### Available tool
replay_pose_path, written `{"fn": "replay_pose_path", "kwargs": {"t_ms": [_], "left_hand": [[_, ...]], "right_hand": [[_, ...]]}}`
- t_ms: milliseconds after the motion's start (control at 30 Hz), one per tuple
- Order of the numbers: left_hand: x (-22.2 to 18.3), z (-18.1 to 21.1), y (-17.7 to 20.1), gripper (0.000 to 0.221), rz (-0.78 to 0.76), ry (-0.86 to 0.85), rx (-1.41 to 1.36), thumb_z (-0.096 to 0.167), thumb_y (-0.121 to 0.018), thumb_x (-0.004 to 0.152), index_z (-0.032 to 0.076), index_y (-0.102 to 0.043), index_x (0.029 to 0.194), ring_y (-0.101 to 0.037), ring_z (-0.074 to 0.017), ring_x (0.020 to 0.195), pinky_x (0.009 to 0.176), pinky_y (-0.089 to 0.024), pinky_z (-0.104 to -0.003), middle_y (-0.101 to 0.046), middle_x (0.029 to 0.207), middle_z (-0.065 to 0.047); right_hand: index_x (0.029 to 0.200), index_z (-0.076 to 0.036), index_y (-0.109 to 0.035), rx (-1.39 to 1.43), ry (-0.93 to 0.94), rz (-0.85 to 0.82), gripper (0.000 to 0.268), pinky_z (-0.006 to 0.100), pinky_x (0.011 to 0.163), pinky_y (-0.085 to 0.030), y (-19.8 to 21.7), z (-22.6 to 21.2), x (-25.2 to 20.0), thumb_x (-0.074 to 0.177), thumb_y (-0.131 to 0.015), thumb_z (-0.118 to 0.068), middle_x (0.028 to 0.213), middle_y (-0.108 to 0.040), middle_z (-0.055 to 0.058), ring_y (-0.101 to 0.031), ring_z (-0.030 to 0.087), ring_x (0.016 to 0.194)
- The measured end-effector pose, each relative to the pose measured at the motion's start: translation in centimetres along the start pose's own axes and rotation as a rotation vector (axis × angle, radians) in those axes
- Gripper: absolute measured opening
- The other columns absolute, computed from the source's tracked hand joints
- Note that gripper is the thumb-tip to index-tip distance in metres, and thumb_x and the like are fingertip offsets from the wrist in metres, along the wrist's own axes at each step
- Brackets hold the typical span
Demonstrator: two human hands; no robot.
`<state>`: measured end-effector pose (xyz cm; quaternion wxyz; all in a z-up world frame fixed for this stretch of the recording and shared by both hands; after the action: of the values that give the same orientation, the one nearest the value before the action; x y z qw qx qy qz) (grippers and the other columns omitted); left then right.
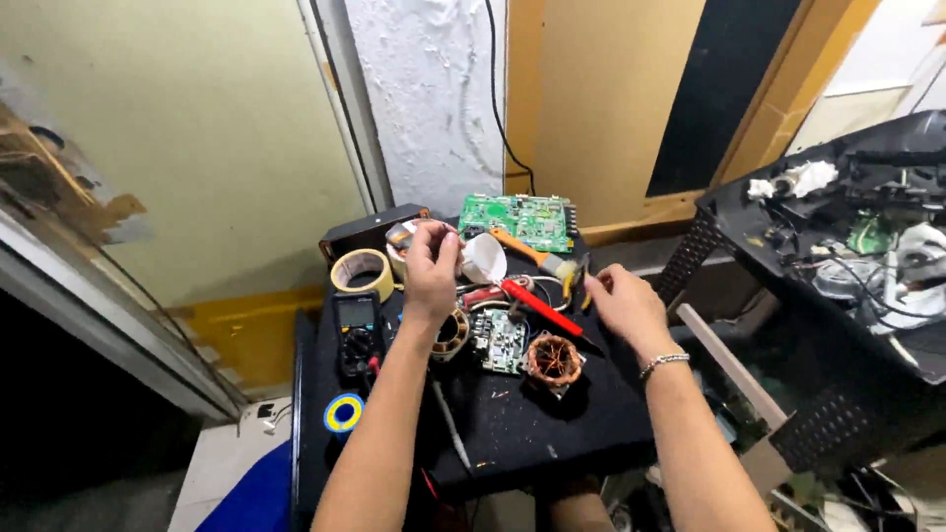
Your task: Using a soldering iron to remove electronic components from a printed circuit board on a repair bench.
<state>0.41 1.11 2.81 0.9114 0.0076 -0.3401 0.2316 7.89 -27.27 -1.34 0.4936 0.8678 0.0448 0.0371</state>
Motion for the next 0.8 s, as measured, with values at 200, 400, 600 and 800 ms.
{"fn": "replay_pose_path", "kwargs": {"t_ms": [200, 400, 600, 800], "left_hand": [[-4.6, 5.7, 1.6, 0.011, -0.066, 0.023, 0.206, 0.008, -0.053, 0.102, 0.002, -0.062, 0.101, -0.060, -0.0164, 0.053, 0.052, -0.051, -0.030, -0.068, 0.072, -0.009], [-14.0, 5.6, 4.7, 0.008, 0.012, 0.090, 0.454, 0.003, -0.062, 0.100, 0.001, -0.066, 0.107, -0.067, -0.0220, 0.072, 0.071, -0.056, -0.036, -0.071, 0.081, -0.015], [-18.0, 3.7, 5.0, 0.006, 0.089, 0.119, 0.659, 0.007, -0.060, 0.107, 0.001, -0.061, 0.110, -0.062, -0.0185, 0.094, 0.089, -0.050, -0.029, -0.063, 0.102, -0.010], [-18.2, 2.5, 4.5, 0.010, 0.133, 0.362, 0.615, 0.007, -0.062, 0.110, 0.002, -0.059, 0.118, -0.061, -0.0114, 0.086, 0.073, -0.050, -0.022, -0.065, 0.102, -0.009]], "right_hand": [[0.123, -0.002, -0.062, 1.014, 0.063, 0.276, 0.026, 0.032, 0.081, -0.056, 1.3, 9.2, -5.0, 0.112, -0.050, -0.023, 0.110, -0.073, 0.017, -0.071, 0.023, 0.094], [0.101, -0.019, -0.070, 1.923, -0.482, 0.244, 0.025, 0.025, 0.067, -0.056, -8.8, 25.7, -3.1, 0.102, -0.059, -0.041, 0.088, -0.072, 0.001, -0.068, 0.016, 0.075], [0.097, -0.008, -0.069, 2.089, -0.773, 0.054, 0.025, 0.029, 0.065, -0.049, -25.0, 34.0, -0.5, 0.096, -0.063, -0.032, 0.081, -0.064, 0.006, -0.062, 0.019, 0.072], [0.099, -0.015, -0.068, 1.902, -0.888, -0.122, 0.032, 0.041, 0.073, -0.053, -31.6, 32.2, 2.4, 0.097, -0.065, -0.046, 0.088, -0.070, 0.005, -0.065, 0.024, 0.080]]}}
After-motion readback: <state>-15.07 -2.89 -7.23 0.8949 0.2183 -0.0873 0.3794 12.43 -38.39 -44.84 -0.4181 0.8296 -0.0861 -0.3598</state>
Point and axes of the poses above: each hand's wrist, its own x-axis towards the middle knuckle, its own y-axis out of the back of the hand, z = x × y, the point moved 2 cm from there along x, towards the middle knuckle
